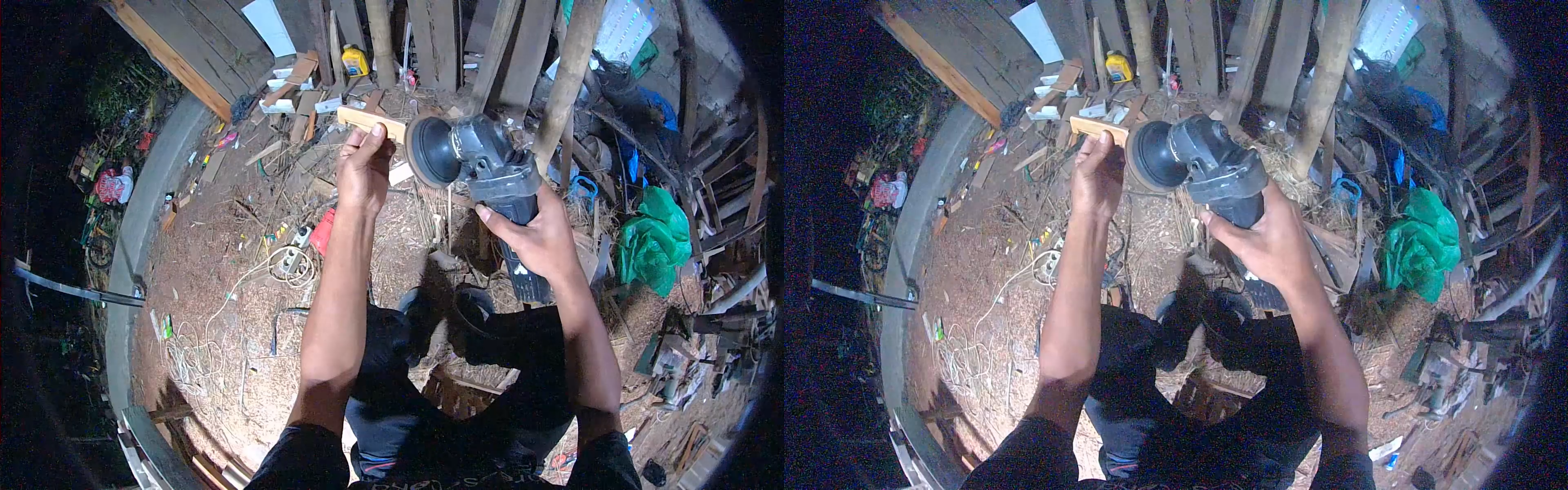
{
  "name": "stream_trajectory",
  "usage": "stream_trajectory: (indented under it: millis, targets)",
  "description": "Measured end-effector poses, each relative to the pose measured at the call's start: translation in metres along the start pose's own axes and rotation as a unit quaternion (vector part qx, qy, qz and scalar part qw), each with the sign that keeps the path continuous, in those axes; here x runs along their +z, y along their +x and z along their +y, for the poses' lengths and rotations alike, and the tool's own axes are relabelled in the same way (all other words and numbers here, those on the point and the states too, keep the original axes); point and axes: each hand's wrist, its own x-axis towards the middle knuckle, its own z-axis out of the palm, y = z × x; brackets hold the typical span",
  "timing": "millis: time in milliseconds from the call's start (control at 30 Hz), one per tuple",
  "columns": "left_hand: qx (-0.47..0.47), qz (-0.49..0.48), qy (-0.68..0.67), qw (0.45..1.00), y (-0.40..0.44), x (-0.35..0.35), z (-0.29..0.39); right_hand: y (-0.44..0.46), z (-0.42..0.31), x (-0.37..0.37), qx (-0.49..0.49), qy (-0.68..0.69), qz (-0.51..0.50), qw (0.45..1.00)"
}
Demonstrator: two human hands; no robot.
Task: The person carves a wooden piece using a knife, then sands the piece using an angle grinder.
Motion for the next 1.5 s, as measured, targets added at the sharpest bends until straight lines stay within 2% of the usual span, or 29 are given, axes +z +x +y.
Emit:
stream_trajectory:
  millis: [200,300,500,633,733,800,1500]
  targets:
    - [0.003,-0.010,0.008,1.000,0.000,0.005,-0.001,0.001,0.004,0.002,0.001,0.030,0.007,1.000]
    - [-0.001,0.023,-0.034,0.999,-0.005,0.020,-0.001,0.001,0.004,0.001,0.006,0.032,0.013,0.999]
    - [-0.006,-0.023,-0.020,1.000,0.002,0.001,-0.003,-0.001,0.005,0.001,0.009,0.019,0.003,1.000]
    - [0.000,-0.003,-0.025,1.000,-0.003,0.015,-0.003,0.001,0.005,0.001,0.006,0.030,0.010,0.999]
    - [0.000,0.011,-0.033,0.999,-0.007,0.025,-0.002,0.001,-0.005,-0.002,0.003,-0.021,0.008,1.000]
    - [-0.001,0.015,-0.029,0.999,-0.010,0.030,-0.001,0.000,-0.001,-0.002,0.003,0.012,0.018,1.000]
    - [0.010,0.008,-0.024,1.000,-0.006,0.016,0.004,-0.002,-0.001,-0.004,0.007,-0.007,-0.003,1.000]
